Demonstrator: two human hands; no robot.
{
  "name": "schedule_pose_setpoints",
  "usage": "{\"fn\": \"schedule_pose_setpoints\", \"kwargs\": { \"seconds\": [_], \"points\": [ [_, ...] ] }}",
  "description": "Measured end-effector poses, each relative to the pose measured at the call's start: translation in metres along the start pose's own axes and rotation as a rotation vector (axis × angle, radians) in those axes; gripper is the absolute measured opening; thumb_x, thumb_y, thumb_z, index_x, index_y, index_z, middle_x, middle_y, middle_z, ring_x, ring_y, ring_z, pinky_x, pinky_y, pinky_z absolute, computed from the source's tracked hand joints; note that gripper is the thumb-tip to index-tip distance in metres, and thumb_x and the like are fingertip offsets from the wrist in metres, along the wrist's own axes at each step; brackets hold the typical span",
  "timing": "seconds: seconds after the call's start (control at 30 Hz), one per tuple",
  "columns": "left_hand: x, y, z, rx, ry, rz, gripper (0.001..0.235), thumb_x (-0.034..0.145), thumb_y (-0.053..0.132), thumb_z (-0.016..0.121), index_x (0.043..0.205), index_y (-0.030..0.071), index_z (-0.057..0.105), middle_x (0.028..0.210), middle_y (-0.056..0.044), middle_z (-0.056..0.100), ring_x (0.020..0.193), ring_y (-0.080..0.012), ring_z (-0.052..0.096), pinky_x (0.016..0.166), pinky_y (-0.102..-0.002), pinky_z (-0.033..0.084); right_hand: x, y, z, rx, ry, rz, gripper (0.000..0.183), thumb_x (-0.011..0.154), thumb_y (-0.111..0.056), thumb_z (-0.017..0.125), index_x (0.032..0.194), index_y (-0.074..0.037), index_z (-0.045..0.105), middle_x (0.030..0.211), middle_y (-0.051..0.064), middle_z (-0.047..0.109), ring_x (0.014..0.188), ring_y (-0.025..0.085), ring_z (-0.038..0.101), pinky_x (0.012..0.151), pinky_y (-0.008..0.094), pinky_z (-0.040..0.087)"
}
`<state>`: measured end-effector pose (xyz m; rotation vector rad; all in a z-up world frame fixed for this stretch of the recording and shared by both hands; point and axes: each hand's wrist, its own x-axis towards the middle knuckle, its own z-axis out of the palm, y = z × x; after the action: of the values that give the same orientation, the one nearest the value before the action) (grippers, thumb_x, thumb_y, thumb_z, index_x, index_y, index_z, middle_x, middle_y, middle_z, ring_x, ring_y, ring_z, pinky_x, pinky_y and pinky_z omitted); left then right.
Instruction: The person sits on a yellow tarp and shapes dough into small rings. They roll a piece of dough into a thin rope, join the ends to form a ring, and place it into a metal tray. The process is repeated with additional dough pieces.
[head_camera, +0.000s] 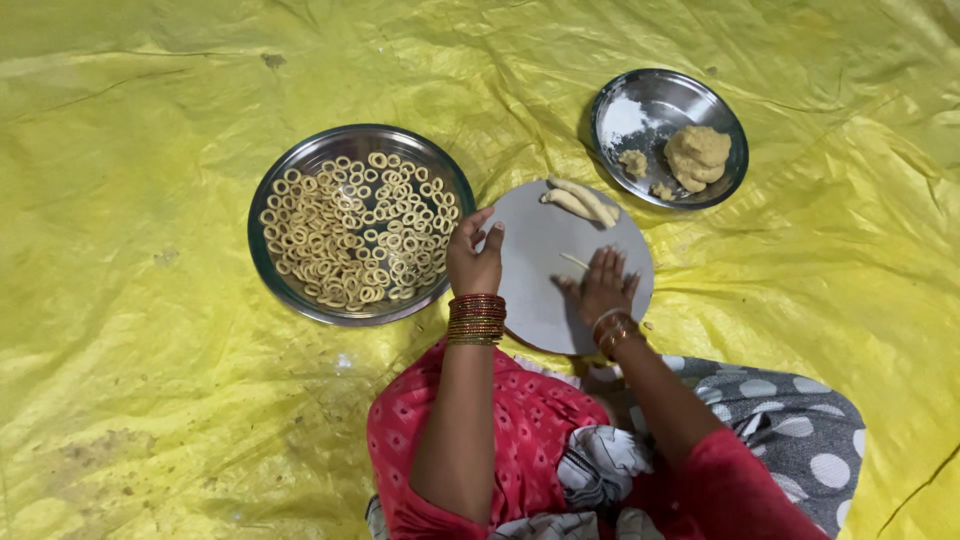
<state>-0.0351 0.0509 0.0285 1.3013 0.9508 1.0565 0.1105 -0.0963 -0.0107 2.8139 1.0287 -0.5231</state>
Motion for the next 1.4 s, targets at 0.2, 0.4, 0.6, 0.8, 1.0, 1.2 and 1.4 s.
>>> {"fn": "schedule_pose_setpoints", "kwargs": {
  "seconds": [0.2,0.4,0.6,0.8,1.0,1.2,1.4],
  "points": [
    [0.002,0.003,-0.001,0.011,0.0,-0.066,0.03,0.091,0.015,0.073,0.121,0.009,0.071,0.12,-0.009,0.074,0.103,-0.0209,0.069,0.093,-0.034,0.055,-0.059,0.0,0.025,-0.086,-0.171,-0.115,0.101,0.096,-0.075,0.021,0.16,-0.003,-0.008,0.17,0.014,-0.012,0.157,0.028,-0.012,0.123,0.052,-0.009],
    [-0.005,0.009,0.001,0.111,-0.016,-0.139,0.032,0.09,0.017,0.073,0.12,0.011,0.072,0.121,-0.009,0.071,0.102,-0.0227,0.068,0.089,-0.036,0.056,0.007,0.02,0.003,0.032,0.074,0.013,0.099,0.094,-0.071,0.025,0.162,-0.005,-0.004,0.172,0.012,-0.007,0.158,0.028,-0.01,0.123,0.058,-0.006],
    [0.001,0.005,-0.003,0.102,0.002,-0.091,0.031,0.091,0.019,0.074,0.121,0.011,0.072,0.119,-0.009,0.074,0.102,-0.0218,0.071,0.091,-0.035,0.057,-0.027,0.021,0.033,-0.064,-0.036,-0.082,0.106,0.094,-0.076,0.026,0.161,0.0,-0.005,0.17,0.02,-0.01,0.156,0.032,-0.012,0.121,0.055,-0.006],
    [-0.001,-0.003,0.004,0.191,-0.027,-0.127,0.033,0.088,0.02,0.075,0.12,0.013,0.072,0.12,-0.007,0.075,0.1,-0.0228,0.071,0.086,-0.036,0.057,-0.038,0.017,0.029,-0.047,-0.016,-0.066,0.099,0.095,-0.073,0.021,0.161,-0.004,-0.005,0.171,0.014,-0.01,0.157,0.029,-0.011,0.122,0.054,-0.008],
    [-0.001,-0.017,0.007,0.275,-0.051,-0.098,0.033,0.088,0.022,0.076,0.119,0.013,0.073,0.118,-0.008,0.076,0.097,-0.0232,0.073,0.086,-0.036,0.058,0.004,0.025,0.018,0.019,0.063,0.03,0.097,0.097,-0.071,0.024,0.163,-0.005,-0.002,0.172,0.013,-0.006,0.158,0.03,-0.01,0.123,0.057,-0.008],
    [0.002,-0.035,0.012,0.299,-0.089,-0.071,0.033,0.087,0.019,0.076,0.119,0.014,0.072,0.117,-0.007,0.075,0.097,-0.0238,0.073,0.083,-0.036,0.059,-0.052,0.03,0.049,-0.139,-0.128,-0.19,0.103,0.093,-0.077,0.029,0.162,-0.009,-0.005,0.171,0.012,-0.007,0.156,0.029,-0.011,0.121,0.055,-0.004],
    [-0.015,-0.045,0.034,0.609,-0.266,-0.009,0.031,0.083,0.014,0.077,0.114,0.02,0.075,0.115,-0.009,0.07,0.101,-0.0306,0.069,0.087,-0.042,0.056,-0.022,0.072,0.001,0.082,0.291,-0.282,0.052,0.09,-0.041,0.066,0.138,-0.019,0.064,0.145,0.012,0.062,0.12,0.029,0.065,0.107,0.042,0.052]
  ]
}}
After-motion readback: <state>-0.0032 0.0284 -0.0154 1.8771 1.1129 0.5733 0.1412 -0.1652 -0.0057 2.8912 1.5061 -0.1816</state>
